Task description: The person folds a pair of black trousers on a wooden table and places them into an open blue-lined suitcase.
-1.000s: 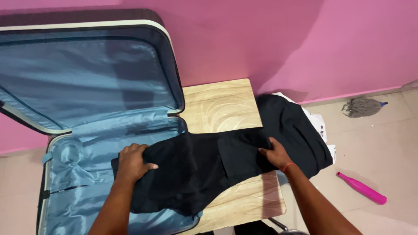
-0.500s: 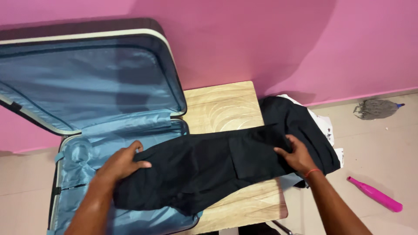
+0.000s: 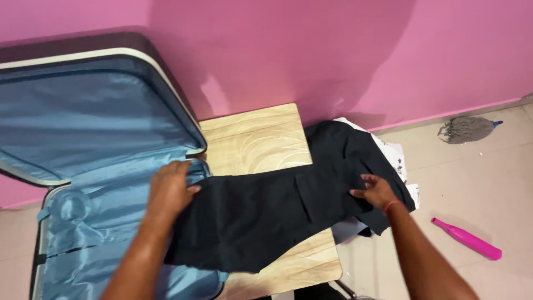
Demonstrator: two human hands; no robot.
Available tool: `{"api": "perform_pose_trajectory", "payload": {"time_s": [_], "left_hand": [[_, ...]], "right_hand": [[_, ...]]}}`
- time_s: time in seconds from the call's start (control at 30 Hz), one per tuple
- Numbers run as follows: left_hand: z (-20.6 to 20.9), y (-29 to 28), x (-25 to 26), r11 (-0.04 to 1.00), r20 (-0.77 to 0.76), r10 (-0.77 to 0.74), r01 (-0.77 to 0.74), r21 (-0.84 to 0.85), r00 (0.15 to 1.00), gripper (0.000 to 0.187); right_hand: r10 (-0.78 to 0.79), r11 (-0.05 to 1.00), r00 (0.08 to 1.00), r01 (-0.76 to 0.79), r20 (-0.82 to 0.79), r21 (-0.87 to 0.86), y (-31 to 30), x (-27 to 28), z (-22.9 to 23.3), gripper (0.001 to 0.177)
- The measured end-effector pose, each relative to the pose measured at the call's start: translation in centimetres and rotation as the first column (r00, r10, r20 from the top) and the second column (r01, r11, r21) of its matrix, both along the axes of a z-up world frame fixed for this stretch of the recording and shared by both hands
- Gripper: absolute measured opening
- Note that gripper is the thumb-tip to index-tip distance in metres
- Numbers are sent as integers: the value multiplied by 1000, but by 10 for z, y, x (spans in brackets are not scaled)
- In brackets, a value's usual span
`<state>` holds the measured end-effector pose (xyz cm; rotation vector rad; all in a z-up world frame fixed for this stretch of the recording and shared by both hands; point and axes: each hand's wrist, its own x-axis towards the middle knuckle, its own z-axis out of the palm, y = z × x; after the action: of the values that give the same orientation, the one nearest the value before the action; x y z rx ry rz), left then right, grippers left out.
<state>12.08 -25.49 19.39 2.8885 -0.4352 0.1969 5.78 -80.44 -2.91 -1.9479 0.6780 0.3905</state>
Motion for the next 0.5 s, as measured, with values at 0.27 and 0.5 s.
{"api": "perform_pose_trajectory", "payload": {"time_s": [0.27,0.5], "left_hand": [[-43,-173,-85,909,-402,-365,228,-349,840,32],[-126,-244,-101,965,-623,-227,85,-249,749,73]], "right_hand": [[-409,847,913,380,-2,372,27,-27,37,66],[-290,937,941,316,-176,145,9,-34,30,68]]}}
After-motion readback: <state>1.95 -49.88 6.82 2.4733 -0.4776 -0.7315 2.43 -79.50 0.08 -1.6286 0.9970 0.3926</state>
